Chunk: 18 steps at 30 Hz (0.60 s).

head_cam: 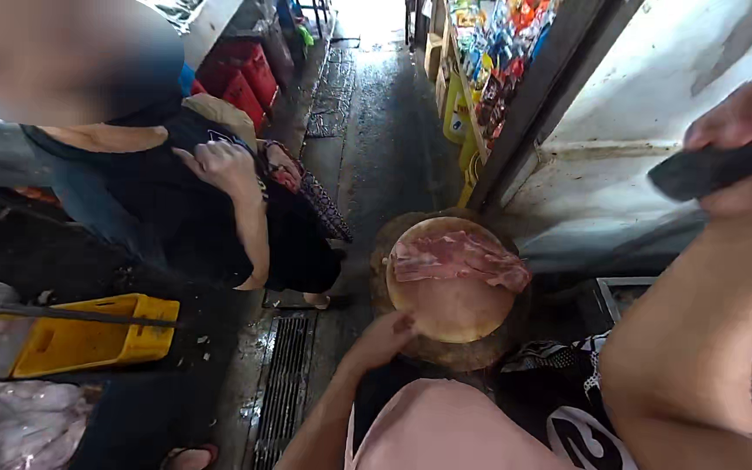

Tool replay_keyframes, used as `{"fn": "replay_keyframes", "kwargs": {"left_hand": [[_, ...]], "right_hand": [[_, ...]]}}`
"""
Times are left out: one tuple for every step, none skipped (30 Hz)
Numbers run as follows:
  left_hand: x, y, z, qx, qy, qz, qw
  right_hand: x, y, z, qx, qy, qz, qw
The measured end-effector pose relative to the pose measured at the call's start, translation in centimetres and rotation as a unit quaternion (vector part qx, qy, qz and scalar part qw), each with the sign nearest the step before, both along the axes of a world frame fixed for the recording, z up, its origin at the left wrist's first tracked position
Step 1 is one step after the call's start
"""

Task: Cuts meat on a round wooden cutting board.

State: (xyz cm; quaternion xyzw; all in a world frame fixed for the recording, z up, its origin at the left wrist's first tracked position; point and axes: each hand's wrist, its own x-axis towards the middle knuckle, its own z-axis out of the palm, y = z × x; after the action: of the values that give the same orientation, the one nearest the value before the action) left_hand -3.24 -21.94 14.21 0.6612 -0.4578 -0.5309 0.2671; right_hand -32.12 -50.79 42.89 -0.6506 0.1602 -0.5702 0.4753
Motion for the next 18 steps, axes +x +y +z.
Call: {"fn": "replay_keyframes", "kwargs": {"left_hand": [[0.1, -1.4, 1.8, -0.029, -0.005, 0.022, 0.999], [0.6, -3.0, 3.0, -0.05, -0.024, 0.048, 0.997], [1.4, -4.6, 3.5, -0.065, -0.048, 0.083, 0.993], [2.3, -6.2, 3.1, -0.079, -0.071, 0.12, 0.987], [3.2, -7.6, 2.1, -0.085, -0.09, 0.15, 0.981], [4.3, -9.2, 0.5, -0.089, -0.099, 0.169, 0.977], [5.3, -10.6, -1.2, -0.088, -0.097, 0.175, 0.976], [6.1, -11.8, -2.7, -0.079, -0.078, 0.172, 0.979], [6.7, -12.8, -4.0, -0.068, -0.056, 0.159, 0.983], [7.1, -13.7, -5.1, -0.067, -0.048, 0.143, 0.986], [7.3, -14.4, -5.9, -0.063, -0.055, 0.121, 0.989], [7.7, -14.8, -6.4, -0.054, -0.067, 0.095, 0.992], [8.1, -15.2, -6.5, -0.046, -0.076, 0.071, 0.994], [8.5, -15.4, -6.4, -0.042, -0.076, 0.053, 0.995], [8.7, -15.5, -6.3, -0.041, -0.066, 0.046, 0.996], [8.8, -15.4, -6.5, -0.04, -0.053, 0.044, 0.997], [9.0, -15.3, -6.7, -0.041, -0.044, 0.044, 0.997], [9.0, -15.2, -6.8, -0.043, -0.043, 0.043, 0.997]], "right_hand": [[0.6, 1.7, -1.4, 0.007, 0.004, -0.043, 0.999], [0.9, 3.1, -2.8, 0.019, 0.011, -0.067, 0.998], [1.4, 4.5, -3.9, 0.031, 0.013, -0.079, 0.996], [1.9, 5.8, -4.9, 0.039, 0.009, -0.068, 0.997], [2.5, 7.4, -5.7, 0.053, 0.008, -0.038, 0.998], [3.3, 9.0, -6.6, 0.076, 0.011, -0.004, 0.997], [4.1, 10.4, -7.7, 0.11, 0.018, 0.017, 0.994], [4.8, 11.9, -9.6, 0.145, 0.03, 0.024, 0.989], [5.4, 13.2, -11.7, 0.173, 0.054, 0.001, 0.983], [6.0, 14.1, -13.8, 0.186, 0.1, -0.05, 0.976], [6.4, 14.9, -15.6, 0.191, 0.17, -0.11, 0.96], [6.9, 15.6, -17.2, 0.193, 0.256, -0.163, 0.933], [7.6, 16.0, -18.5, 0.196, 0.331, -0.197, 0.902], [8.3, 16.4, -19.6, 0.199, 0.39, -0.214, 0.873], [9.0, 16.8, -20.3, 0.204, 0.436, -0.217, 0.849], [10.0, 17.4, -20.8, 0.215, 0.471, -0.211, 0.829], [11.1, 18.0, -21.1, 0.237, 0.496, -0.197, 0.812], [12.4, 18.5, -21.4, 0.266, 0.514, -0.181, 0.795]]}}
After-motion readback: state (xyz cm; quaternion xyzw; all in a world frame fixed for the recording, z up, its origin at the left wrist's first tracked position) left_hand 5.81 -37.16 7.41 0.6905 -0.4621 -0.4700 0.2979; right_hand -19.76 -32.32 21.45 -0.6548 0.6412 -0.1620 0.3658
